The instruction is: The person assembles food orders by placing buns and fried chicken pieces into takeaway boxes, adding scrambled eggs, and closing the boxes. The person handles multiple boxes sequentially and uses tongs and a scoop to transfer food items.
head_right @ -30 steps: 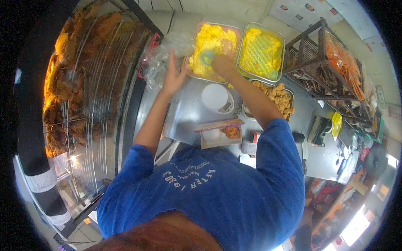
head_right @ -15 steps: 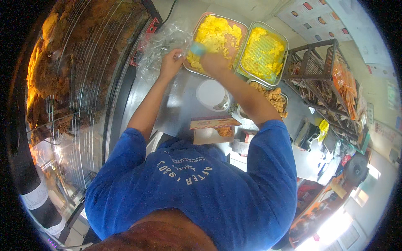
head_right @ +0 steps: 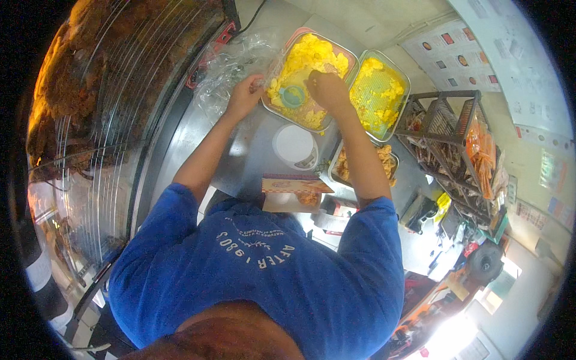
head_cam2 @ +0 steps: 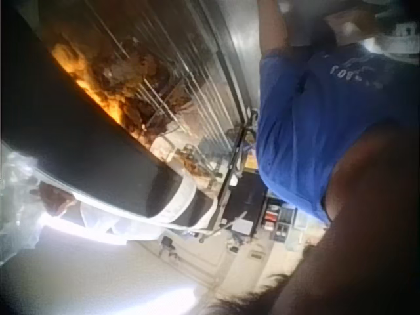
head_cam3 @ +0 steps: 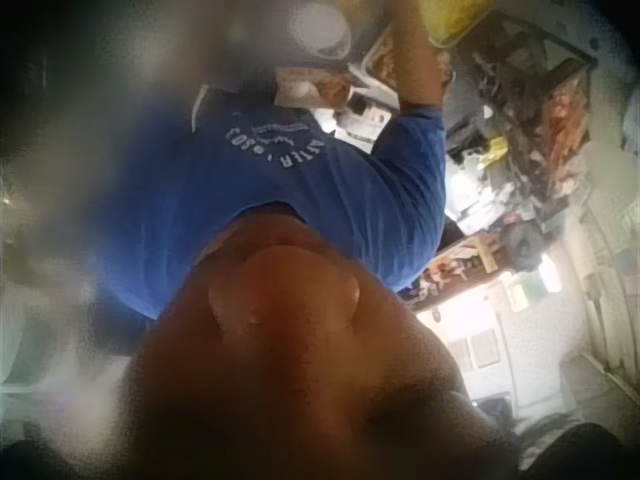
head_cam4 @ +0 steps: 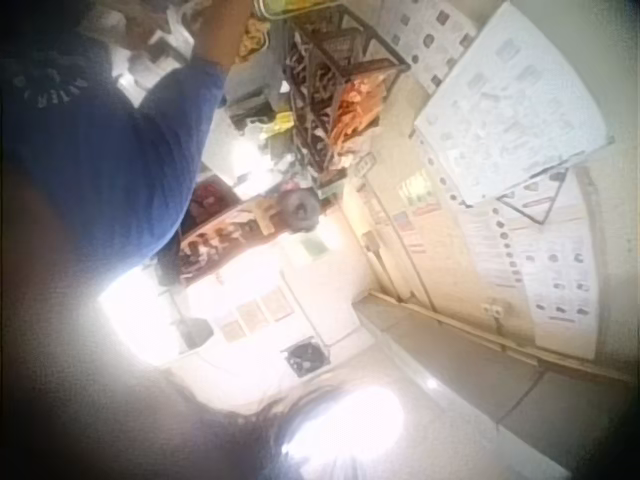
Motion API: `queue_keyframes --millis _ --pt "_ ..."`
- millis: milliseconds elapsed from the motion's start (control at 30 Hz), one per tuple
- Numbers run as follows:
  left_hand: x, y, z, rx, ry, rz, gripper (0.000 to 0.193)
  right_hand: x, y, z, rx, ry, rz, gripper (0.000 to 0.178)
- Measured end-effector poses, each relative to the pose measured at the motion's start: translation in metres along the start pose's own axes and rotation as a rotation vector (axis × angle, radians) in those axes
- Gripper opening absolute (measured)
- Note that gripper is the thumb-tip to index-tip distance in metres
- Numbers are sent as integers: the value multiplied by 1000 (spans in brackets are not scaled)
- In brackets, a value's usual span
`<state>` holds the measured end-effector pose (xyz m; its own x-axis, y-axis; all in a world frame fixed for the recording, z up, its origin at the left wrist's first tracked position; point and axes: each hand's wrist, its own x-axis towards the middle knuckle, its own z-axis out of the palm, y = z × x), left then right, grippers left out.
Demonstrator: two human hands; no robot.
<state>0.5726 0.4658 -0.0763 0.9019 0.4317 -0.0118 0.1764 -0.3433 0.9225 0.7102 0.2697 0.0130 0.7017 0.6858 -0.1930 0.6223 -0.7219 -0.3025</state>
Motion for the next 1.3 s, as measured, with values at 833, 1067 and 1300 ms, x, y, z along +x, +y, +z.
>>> queue_keyframes --millis 833,1067,1300 --pt "8 95 -15 -432 -964 -278 35 -117 -40 -53 -121 336 -689 18" --pt "-24 98 4 -705 -265 -270 43 -139 -40 -25 635 486 -48 18" --pt "-51 116 22 -829 -24 -97 60 -126 -75 24 1120 479 181 17"
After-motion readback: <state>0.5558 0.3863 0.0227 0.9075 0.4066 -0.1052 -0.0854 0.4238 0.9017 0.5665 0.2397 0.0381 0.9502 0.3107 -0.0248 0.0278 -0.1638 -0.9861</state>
